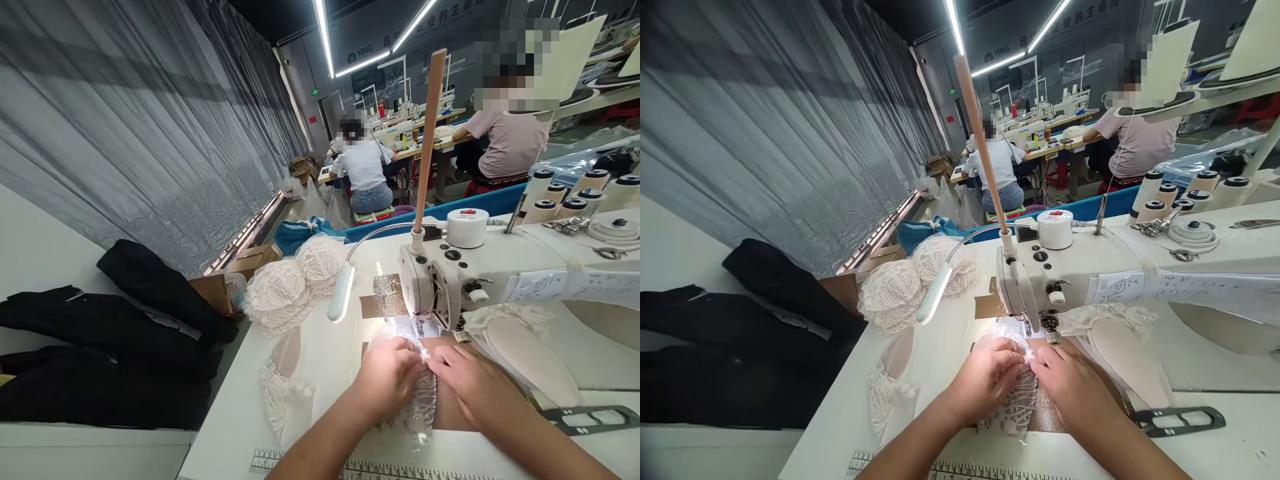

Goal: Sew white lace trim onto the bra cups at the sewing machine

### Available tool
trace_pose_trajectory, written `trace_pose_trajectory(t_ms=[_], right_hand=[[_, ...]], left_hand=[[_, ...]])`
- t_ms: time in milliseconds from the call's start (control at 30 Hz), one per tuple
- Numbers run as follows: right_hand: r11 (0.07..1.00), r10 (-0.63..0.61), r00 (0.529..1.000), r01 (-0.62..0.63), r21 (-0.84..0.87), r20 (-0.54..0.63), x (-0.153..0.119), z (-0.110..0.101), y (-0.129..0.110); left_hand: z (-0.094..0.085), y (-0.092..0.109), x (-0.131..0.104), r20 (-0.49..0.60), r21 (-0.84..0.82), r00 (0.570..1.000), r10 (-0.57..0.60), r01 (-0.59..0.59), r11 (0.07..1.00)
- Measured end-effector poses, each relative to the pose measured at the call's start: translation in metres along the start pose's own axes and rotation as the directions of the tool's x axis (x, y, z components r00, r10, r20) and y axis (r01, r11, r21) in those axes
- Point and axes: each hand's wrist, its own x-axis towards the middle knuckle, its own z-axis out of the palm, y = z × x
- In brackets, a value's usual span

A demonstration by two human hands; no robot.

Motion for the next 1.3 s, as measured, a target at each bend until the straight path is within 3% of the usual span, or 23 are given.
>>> trace_pose_trajectory(t_ms=[133, 400, 833, 1300], right_hand=[[0.995, 0.014, 0.999, -0.018, -0.101, -0.036, -0.001, 0.005, 0.0], [0.967, 0.055, 0.997, -0.064, -0.247, -0.046, 0.019, -0.006, -0.005], [0.962, 0.086, 0.996, -0.093, -0.258, -0.04, 0.015, 0.003, 0.002], [0.98, 0.061, 0.998, -0.065, -0.189, -0.024, 0.005, 0.015, 0.013]], left_hand=[[-0.001, -0.01, 0.004, 0.011, 0.023, 0.998, 0.069, -0.069, 0.997], [0.008, -0.028, 0.02, -0.026, 0.061, 0.991, 0.129, -0.127, 0.99], [0.016, -0.047, 0.032, -0.111, 0.121, 0.965, 0.238, -0.225, 0.967], [0.014, -0.045, 0.028, -0.114, 0.276, 0.987, 0.113, -0.078, 0.958]])
